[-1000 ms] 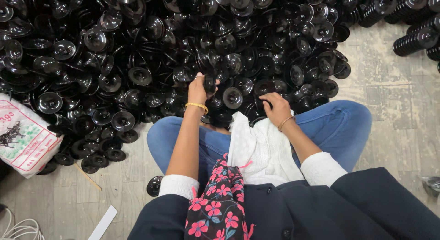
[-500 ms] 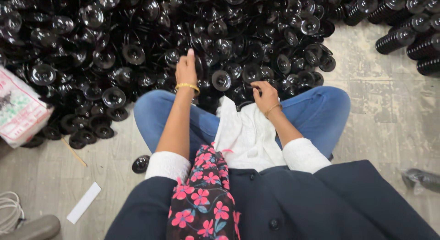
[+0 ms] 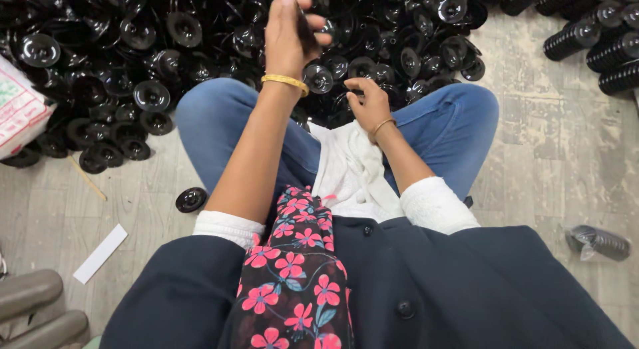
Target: The person sits on the floor among large piles of black plastic horn-shaped parts and stacks them one by one into tall stacks, placing each completed stack onto the pile beside them. They repeatedly pick up loose parts, align them into a stack in their hands, and set the stack down with the others.
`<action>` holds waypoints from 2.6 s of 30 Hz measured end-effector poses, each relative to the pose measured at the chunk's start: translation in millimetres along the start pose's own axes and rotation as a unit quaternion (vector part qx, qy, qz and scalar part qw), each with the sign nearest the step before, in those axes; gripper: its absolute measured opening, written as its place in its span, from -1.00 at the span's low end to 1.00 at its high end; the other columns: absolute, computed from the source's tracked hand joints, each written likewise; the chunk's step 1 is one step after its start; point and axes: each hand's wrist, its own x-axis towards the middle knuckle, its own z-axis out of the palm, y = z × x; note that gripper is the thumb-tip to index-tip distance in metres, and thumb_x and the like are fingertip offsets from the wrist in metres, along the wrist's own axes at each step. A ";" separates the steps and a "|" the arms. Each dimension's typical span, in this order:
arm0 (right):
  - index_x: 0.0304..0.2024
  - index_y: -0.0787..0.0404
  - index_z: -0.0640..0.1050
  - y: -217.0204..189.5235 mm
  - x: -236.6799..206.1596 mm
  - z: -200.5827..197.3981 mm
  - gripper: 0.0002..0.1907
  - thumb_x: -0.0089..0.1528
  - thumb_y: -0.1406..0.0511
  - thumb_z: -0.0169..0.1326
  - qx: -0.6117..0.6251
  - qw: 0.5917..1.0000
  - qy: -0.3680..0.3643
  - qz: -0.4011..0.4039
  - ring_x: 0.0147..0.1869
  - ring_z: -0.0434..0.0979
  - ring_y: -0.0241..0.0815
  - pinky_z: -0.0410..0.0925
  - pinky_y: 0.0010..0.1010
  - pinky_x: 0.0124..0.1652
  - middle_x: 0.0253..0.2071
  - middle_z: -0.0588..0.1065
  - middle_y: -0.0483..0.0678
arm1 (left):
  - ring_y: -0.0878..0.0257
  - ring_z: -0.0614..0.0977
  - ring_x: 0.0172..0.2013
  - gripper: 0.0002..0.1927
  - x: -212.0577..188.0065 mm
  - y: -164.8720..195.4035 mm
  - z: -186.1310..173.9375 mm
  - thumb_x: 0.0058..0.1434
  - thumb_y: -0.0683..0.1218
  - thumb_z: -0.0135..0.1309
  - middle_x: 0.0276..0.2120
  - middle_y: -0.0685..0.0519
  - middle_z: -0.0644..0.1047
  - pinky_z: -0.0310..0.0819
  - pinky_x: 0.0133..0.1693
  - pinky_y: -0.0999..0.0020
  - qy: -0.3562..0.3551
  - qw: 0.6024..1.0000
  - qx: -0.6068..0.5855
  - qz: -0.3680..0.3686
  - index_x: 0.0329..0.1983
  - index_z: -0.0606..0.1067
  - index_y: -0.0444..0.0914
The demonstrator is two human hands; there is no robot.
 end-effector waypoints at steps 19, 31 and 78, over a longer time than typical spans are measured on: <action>-0.19 0.06 0.64 -12.3 41.8 -27.9 -0.66 -0.03 0.37 0.35 -0.300 0.950 -0.067 -0.046 0.14 0.41 0.04 0.29 -0.09 0.05 -0.04 0.45 -0.09 | 0.17 0.60 -0.14 -0.57 24.9 -19.9 -40.1 0.27 0.09 0.01 -0.06 0.09 0.46 0.68 -0.16 0.10 -0.008 0.951 0.052 -0.305 0.19 0.38 -0.04; -0.03 0.22 0.38 -25.2 129.9 -13.7 -0.68 0.25 0.47 0.21 0.130 0.989 -0.065 0.019 0.37 0.42 -0.22 0.38 -0.39 0.27 0.37 0.37 0.01 | 0.27 0.57 -0.10 -0.46 85.8 -66.8 -11.2 0.23 0.08 0.19 -0.03 0.07 0.45 0.67 -0.18 0.21 -0.084 0.952 0.082 -0.284 0.25 0.34 -0.07; 0.23 0.25 0.52 -9.3 132.7 -5.8 -0.44 0.16 0.56 0.01 -0.046 0.985 -0.124 -0.114 0.44 0.42 0.06 0.30 -0.22 0.38 0.34 0.44 0.11 | 0.23 0.61 -0.07 -0.50 92.2 -62.3 -24.6 0.31 0.14 0.04 0.00 0.07 0.50 0.67 -0.08 0.16 -0.019 0.949 -0.027 -0.312 0.26 0.37 -0.11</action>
